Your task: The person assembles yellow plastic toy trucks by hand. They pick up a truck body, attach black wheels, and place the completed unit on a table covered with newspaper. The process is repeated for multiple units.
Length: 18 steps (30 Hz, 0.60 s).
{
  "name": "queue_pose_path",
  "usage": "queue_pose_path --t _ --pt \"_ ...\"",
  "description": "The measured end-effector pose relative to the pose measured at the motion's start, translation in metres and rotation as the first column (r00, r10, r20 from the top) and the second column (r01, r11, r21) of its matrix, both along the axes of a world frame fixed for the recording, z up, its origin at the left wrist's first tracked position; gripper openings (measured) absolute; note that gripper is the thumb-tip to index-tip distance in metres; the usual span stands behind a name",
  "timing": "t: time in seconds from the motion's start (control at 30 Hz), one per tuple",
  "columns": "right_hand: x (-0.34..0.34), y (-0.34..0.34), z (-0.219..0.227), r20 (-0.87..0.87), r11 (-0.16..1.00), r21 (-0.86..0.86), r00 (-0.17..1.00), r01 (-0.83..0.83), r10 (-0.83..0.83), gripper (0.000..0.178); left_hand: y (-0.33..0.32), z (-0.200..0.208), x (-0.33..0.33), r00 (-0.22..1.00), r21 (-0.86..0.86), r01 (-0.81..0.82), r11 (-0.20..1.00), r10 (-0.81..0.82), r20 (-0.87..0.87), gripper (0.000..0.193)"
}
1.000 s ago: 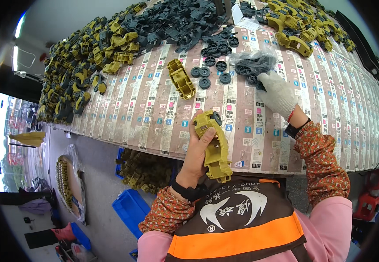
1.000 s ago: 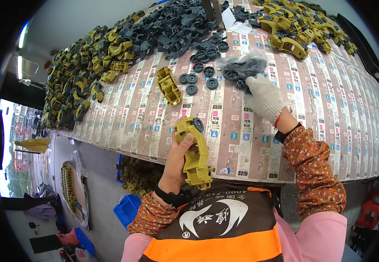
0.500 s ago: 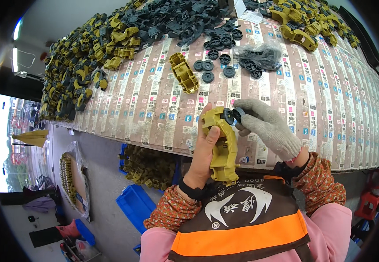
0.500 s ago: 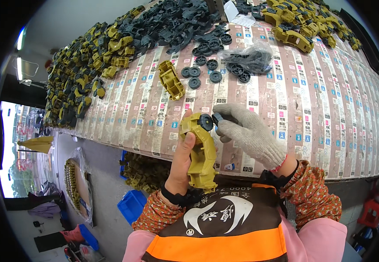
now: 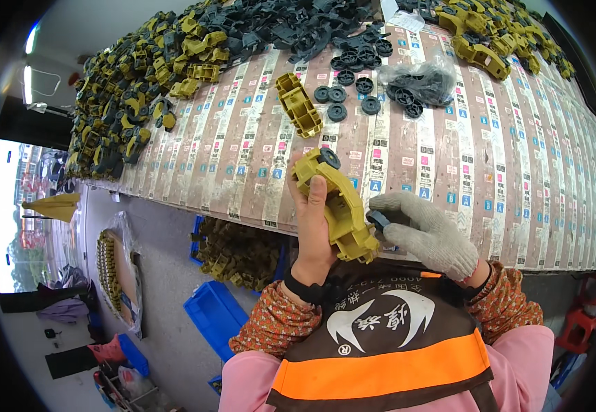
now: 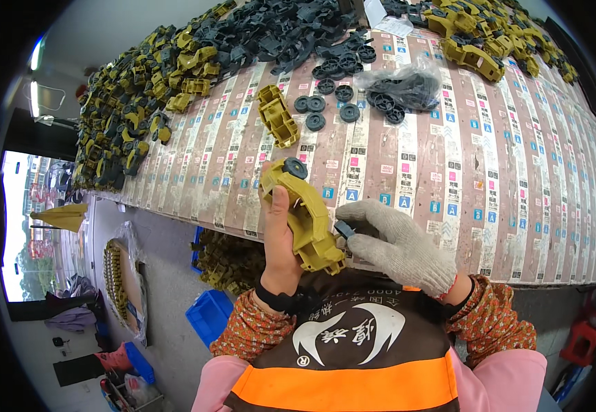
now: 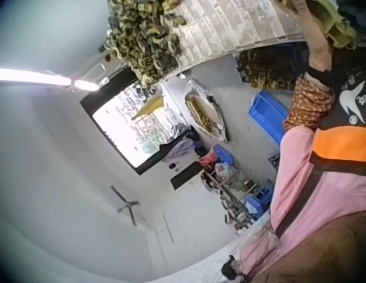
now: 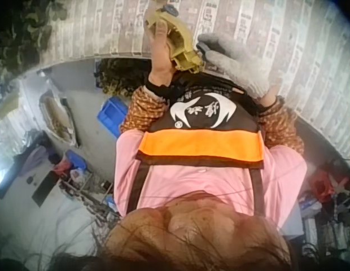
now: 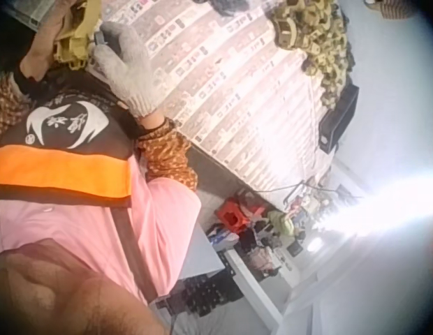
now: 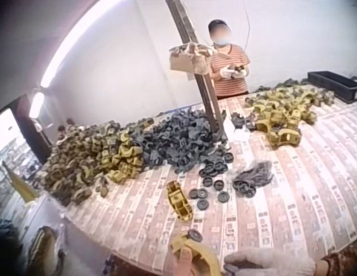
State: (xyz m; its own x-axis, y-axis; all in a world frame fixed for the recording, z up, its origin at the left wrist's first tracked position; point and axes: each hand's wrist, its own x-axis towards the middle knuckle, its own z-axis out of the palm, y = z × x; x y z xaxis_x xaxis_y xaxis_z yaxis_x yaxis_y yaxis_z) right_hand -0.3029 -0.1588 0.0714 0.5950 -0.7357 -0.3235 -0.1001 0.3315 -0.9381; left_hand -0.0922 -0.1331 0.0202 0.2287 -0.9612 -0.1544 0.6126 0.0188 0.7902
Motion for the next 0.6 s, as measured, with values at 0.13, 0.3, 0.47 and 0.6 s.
queue_pose_path --t 0.13,0.3,0.47,0.6 --pt "0.003 0.003 0.000 0.002 0.998 0.044 0.999 0.047 -0.047 0.041 -0.002 0.002 -0.003 0.996 -0.038 -0.062 0.997 0.064 0.062 0.065" --pt "0.006 0.005 -0.007 -0.009 0.997 0.002 0.997 0.074 -0.074 0.040 -0.003 0.000 -0.009 0.980 -0.121 -0.122 0.985 0.139 0.144 0.064" --pt "0.012 0.025 -0.014 -0.102 0.900 -0.425 0.983 0.095 -0.152 0.040 -0.002 0.007 -0.019 0.947 -0.222 -0.214 0.951 0.258 0.194 0.074" --pt "0.011 0.025 -0.014 -0.133 0.850 -0.526 0.985 0.022 -0.108 0.047 -0.002 0.009 -0.024 0.889 -0.342 -0.242 0.908 0.348 0.296 0.078"
